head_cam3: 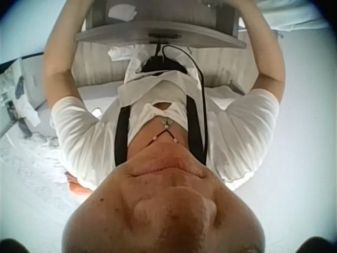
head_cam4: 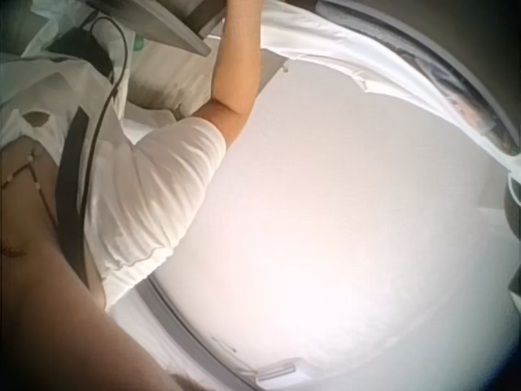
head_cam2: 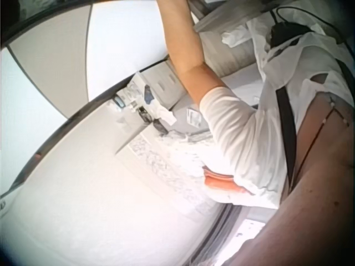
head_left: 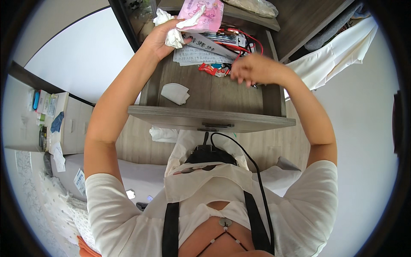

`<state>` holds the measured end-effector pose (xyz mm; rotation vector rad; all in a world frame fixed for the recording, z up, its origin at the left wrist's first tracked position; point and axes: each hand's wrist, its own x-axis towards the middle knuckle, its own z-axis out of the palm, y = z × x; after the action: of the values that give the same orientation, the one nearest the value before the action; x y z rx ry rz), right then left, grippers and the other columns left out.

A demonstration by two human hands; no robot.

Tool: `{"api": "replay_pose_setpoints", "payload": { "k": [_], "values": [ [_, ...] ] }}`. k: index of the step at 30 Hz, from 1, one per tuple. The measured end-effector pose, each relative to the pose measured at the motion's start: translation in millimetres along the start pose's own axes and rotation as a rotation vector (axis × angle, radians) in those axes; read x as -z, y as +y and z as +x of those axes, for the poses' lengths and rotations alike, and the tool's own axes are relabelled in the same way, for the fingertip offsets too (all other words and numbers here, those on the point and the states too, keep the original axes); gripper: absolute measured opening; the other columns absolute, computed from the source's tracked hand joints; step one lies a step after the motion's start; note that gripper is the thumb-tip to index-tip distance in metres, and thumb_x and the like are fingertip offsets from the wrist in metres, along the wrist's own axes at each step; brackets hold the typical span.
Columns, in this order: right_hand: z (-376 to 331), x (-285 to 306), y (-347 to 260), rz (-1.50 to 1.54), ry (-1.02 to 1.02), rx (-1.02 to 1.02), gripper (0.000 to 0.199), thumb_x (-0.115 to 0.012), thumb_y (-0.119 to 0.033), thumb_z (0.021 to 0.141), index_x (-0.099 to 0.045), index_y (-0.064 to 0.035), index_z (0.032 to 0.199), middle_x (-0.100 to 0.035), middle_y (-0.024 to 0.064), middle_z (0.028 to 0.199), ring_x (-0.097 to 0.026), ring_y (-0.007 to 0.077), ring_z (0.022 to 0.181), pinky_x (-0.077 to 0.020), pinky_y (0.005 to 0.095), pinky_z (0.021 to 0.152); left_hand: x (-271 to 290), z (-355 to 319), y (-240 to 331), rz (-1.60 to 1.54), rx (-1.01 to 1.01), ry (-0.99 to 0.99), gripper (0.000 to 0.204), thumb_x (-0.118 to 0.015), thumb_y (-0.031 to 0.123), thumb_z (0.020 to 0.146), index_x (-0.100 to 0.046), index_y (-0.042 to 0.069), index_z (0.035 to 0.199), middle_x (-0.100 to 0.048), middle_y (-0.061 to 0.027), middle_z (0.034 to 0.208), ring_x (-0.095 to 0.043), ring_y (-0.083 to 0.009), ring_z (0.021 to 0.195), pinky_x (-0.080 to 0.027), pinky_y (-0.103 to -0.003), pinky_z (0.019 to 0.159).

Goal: The person organizes items within a drawer by removing and sorting various objects including a pink bag, packages, a pen, and personal care items.

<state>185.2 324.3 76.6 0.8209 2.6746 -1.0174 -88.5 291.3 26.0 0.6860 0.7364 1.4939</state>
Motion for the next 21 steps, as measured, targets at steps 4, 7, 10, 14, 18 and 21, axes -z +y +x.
{"api": "replay_pose_setpoints", "payload": {
  "k": [4, 7, 10, 14, 18, 21],
  "values": [
    [11.9, -23.0, 36.1, -0.691, 0.123, -0.080, 0.019, -0.061, -0.017, 0.076, -0.061, -0.0005, 0.085, -0.063, 0.0156, 0.081, -0.062, 0.0280, 0.076, -0.0500, 0.0359, 0.069, 2.5, 7.1, -3.2, -0.001, 0.008, -0.009, 0.030, -0.062, 0.010, 0.078, -0.052, 0.004, 0.105, -0.058, -0.0091, 0.102, -0.058, -0.0221, 0.096, -0.049, -0.050, 0.083],
    [13.9, -24.8, 35.4, -0.813, 0.181, -0.192, 0.024, -0.067, -0.020, 0.071, -0.062, -0.0013, 0.085, -0.063, 0.0158, 0.086, -0.061, 0.0305, 0.085, -0.0498, 0.0388, 0.073, 2.3, 9.3, -6.1, 0.004, 0.006, 0.013, 0.030, -0.062, 0.011, 0.078, -0.053, 0.004, 0.105, -0.058, -0.0092, 0.103, -0.058, -0.0221, 0.096, -0.049, -0.048, 0.083],
    [20.0, -27.3, 37.4, -0.800, 0.118, -0.196, 0.026, -0.068, -0.021, 0.069, -0.062, -0.0012, 0.084, -0.063, 0.0158, 0.085, -0.061, 0.0307, 0.085, -0.0498, 0.0384, 0.073, 3.5, 9.3, -7.0, 0.017, 0.001, 0.005, 0.030, -0.062, 0.012, 0.078, -0.053, 0.004, 0.106, -0.058, -0.0093, 0.103, -0.058, -0.0222, 0.096, -0.049, -0.047, 0.083],
    [13.1, -14.5, 36.0, -0.635, 0.032, -0.119, 0.020, -0.064, -0.019, 0.071, -0.060, -0.0016, 0.081, -0.063, 0.0134, 0.078, -0.061, 0.0264, 0.073, -0.0486, 0.0352, 0.065, 2.2, 8.3, -6.7, 0.043, -0.003, 0.016, 0.030, -0.062, 0.012, 0.078, -0.053, 0.004, 0.106, -0.058, -0.0094, 0.103, -0.058, -0.0222, 0.096, -0.050, -0.047, 0.083],
    [1.7, 5.6, 36.2, 0.022, -0.179, -0.135, 0.011, -0.059, -0.013, 0.073, -0.056, -0.0042, 0.079, -0.059, 0.0029, 0.070, -0.057, 0.0121, 0.059, -0.0446, 0.0251, 0.055, 2.4, 5.9, -6.1, 0.014, -0.001, 0.012, 0.030, -0.062, 0.012, 0.078, -0.053, 0.004, 0.106, -0.058, -0.0093, 0.103, -0.058, -0.0218, 0.095, -0.049, -0.048, 0.083],
    [-9.0, 12.0, 27.9, 0.297, -0.199, -0.178, 0.009, -0.058, -0.010, 0.073, -0.052, -0.0076, 0.080, -0.054, -0.0034, 0.069, -0.052, 0.0034, 0.058, -0.0404, 0.0188, 0.051, 1.2, 5.1, -3.1, 0.029, 0.017, -0.036, 0.030, -0.063, 0.011, 0.078, -0.053, 0.005, 0.105, -0.058, -0.0092, 0.103, -0.058, -0.0219, 0.096, -0.049, -0.049, 0.083]
  ]
}}
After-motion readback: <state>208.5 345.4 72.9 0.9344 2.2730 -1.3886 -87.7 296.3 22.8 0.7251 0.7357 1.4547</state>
